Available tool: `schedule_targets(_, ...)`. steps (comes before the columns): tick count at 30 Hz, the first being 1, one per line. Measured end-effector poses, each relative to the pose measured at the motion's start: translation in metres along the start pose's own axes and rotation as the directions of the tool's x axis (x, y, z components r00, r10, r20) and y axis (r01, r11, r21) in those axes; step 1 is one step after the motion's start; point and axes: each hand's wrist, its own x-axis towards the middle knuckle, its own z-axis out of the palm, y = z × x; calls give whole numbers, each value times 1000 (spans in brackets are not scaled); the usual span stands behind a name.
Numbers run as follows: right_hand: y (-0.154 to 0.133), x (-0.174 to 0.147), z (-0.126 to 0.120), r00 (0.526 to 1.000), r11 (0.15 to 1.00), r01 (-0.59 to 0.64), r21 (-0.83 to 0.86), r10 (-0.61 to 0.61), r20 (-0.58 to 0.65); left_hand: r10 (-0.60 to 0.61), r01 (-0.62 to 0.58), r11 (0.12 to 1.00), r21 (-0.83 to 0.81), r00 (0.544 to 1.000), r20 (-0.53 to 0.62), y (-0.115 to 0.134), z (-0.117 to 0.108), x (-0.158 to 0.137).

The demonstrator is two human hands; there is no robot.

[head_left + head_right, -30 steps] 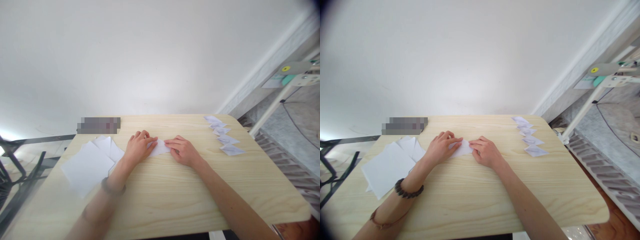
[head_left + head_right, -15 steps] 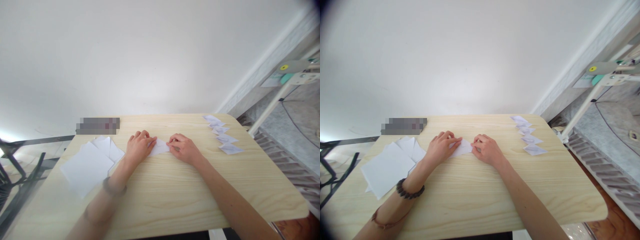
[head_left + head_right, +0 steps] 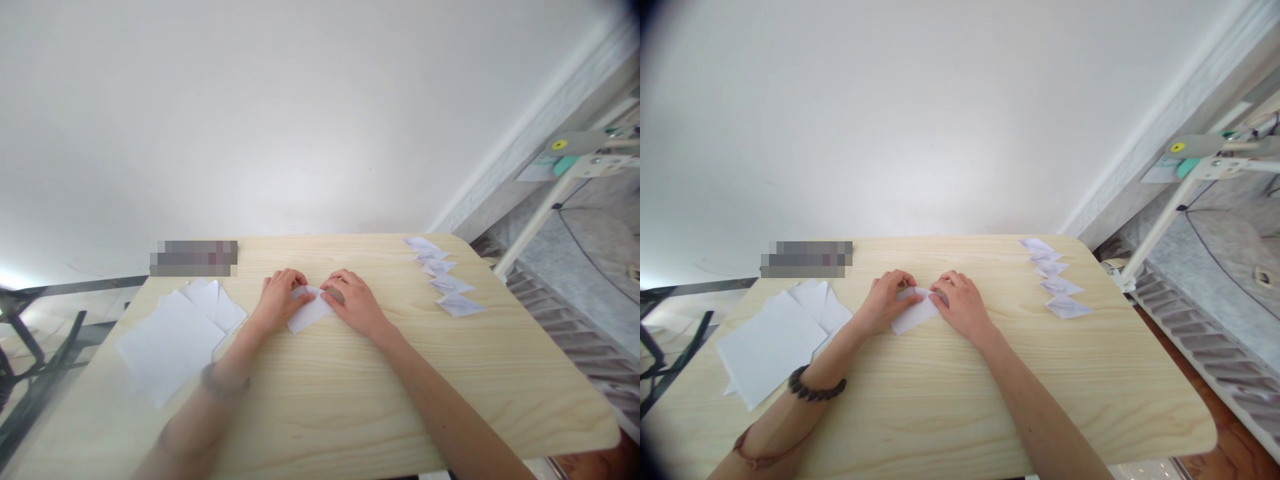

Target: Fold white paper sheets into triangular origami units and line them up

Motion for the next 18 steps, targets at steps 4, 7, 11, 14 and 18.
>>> schedule_targets(4, -2, -1, -3, 1000, 989, 29, 147, -30, 7, 2, -5, 979, -206, 1000, -14, 7, -1, -2)
schedule_targets(7, -3, -2, -5, 1000, 978, 20, 210, -21, 2, 17, -10, 959, -283, 1000, 20, 11, -3, -3)
schedule_targets(11, -4, -3, -5, 1000, 977, -20, 210, 19, 8, 19, -3, 963, -268, 998, 58, 14, -6, -4)
schedule_targets(14, -6, -3, -6, 999, 982, 15, 189, -24, 43, 35, -30, 976, -215, 999, 23, 15, -6, -4)
schedule_targets(18, -7, -3, -7, 996, 982, 69, 177, -78, 46, 53, -54, 979, -196, 999, -12, 16, -4, -4)
